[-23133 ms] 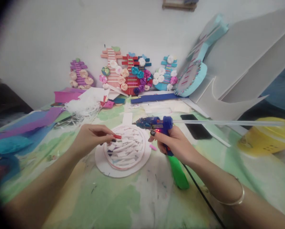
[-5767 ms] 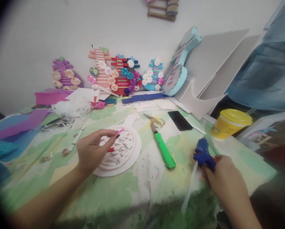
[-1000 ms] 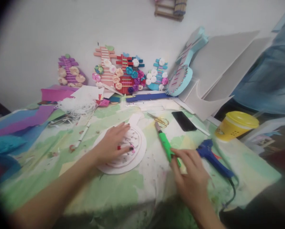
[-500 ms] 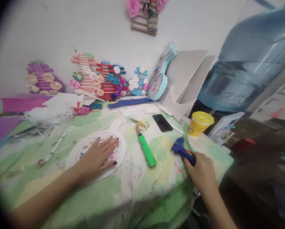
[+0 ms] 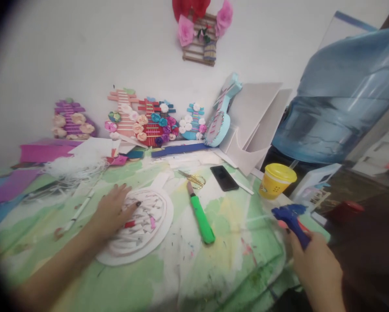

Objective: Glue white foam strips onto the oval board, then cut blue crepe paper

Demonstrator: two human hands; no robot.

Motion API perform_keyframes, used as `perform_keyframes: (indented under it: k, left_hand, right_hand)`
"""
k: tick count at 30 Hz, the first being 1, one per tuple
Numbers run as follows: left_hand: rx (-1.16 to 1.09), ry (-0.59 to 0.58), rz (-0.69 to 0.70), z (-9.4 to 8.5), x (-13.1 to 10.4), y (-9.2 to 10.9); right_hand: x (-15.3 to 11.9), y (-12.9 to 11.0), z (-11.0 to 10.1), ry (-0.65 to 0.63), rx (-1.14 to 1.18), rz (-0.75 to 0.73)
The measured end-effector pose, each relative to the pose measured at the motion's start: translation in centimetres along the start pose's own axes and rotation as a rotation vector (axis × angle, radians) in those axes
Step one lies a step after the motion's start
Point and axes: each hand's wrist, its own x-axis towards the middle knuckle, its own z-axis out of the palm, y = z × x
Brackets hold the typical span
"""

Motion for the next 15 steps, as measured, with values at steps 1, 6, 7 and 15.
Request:
perform_keyframes:
  k: [1, 6, 7, 15]
  left_hand:
    - [0.017, -0.012, -0.040, 0.2, 0.2, -0.5]
    - [-0.273, -0.062, -0.365, 0.0, 0.9, -2.1]
    - [-0.329, -0.052, -0.425, -0.2, 1.0, -2.3]
    - [-0.599, -0.016, -0.515, -1.4, 1.0, -2.8]
  right_hand:
    - [0.5, 0.1, 0.1, -0.019, -0.034, 0.008]
    - [2.6, -0.4, 1.3, -0.044, -0.114, -0.054]
    - [2.8, -0.7, 1.4, -0.037, -0.131, -0.086]
    - [-1.7, -6.0, -2.4, 0.152, 0.277, -0.622]
